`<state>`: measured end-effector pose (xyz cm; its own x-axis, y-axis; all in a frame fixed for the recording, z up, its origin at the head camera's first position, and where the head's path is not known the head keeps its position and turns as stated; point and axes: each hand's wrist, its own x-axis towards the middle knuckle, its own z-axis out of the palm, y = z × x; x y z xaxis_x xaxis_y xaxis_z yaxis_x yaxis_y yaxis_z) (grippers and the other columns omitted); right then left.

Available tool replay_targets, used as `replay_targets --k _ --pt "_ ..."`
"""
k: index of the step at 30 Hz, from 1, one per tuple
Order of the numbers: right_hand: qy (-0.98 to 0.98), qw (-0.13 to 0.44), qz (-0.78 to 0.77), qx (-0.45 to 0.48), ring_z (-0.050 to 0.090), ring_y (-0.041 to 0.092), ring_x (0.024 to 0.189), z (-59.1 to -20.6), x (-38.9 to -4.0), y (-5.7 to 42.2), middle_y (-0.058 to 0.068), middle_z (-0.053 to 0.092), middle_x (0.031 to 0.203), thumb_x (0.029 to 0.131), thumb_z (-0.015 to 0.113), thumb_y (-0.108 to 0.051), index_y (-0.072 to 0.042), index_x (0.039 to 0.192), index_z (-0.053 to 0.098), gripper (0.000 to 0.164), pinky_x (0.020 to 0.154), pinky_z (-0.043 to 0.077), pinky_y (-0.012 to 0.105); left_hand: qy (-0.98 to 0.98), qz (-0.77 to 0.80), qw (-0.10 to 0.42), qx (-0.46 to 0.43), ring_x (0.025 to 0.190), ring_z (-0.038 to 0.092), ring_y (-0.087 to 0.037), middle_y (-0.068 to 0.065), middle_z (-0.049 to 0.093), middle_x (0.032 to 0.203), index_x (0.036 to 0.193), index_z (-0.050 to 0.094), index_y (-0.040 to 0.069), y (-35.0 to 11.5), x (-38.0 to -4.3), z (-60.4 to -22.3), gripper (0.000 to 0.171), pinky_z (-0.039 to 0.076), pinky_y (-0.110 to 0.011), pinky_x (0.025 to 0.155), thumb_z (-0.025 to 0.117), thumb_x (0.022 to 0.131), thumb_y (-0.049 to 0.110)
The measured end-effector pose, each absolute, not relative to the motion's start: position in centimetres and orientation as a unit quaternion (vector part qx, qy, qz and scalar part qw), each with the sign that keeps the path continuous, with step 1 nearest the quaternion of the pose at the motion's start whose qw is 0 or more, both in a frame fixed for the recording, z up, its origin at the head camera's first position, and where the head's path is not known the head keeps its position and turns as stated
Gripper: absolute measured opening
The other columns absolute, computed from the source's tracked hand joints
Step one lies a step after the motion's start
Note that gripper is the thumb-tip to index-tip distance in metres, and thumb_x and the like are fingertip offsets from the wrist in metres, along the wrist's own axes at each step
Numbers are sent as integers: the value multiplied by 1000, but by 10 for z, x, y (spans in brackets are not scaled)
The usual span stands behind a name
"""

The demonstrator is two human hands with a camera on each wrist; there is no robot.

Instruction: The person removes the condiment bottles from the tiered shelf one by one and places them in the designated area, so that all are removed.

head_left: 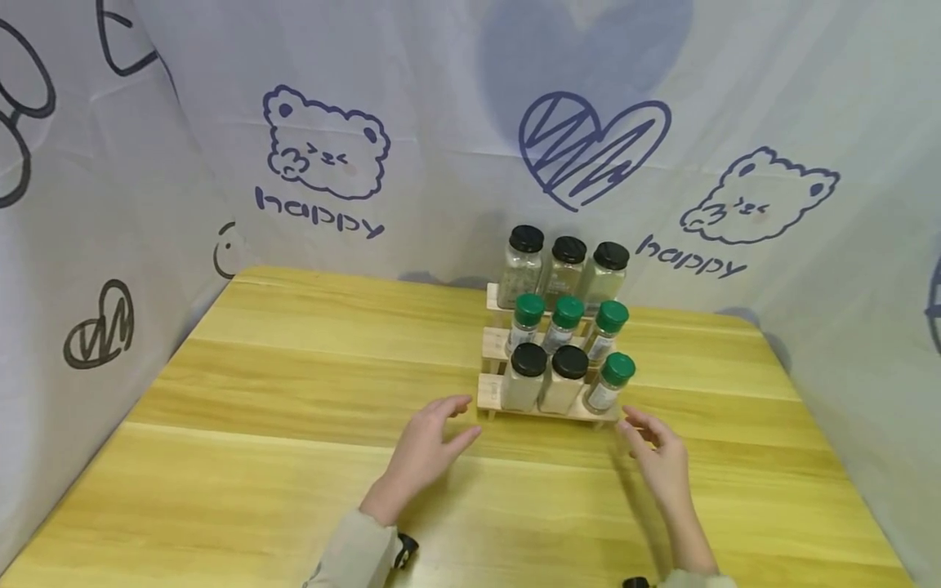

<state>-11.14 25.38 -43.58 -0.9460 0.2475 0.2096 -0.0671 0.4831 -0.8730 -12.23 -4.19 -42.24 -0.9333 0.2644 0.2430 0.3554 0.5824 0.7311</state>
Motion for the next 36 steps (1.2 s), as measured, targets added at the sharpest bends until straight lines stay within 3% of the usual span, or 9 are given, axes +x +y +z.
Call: replay_targets --k 10,21,36 --pt "-843 99 521 -92 56 7 74 -438 -129 259 19 57 102 88 55 -6 6 112 57 27 60 51 26 -874 -452 38 -177 100 54 -26 -13 58 111 118 53 -1 -38 -128 -423 42 43 -41 86 64 83 19" --pt "-771 20 622 -135 55 7 67 -446 -146 262 -11 59 78 88 55 -5 12 121 45 39 55 48 21 -858 -475 44 -190 97 55 -25 -14 59 108 117 54 -1 -32 -141 -418 41 45 -41 83 64 82 19" --pt "-739 5 655 -154 55 5 59 -454 -154 265 -8 59 72 87 53 0 13 123 43 39 52 47 18 -841 -506 32 -190 99 54 -25 -13 59 110 118 54 1 -21 -157 -403 41 45 -42 81 65 82 18"
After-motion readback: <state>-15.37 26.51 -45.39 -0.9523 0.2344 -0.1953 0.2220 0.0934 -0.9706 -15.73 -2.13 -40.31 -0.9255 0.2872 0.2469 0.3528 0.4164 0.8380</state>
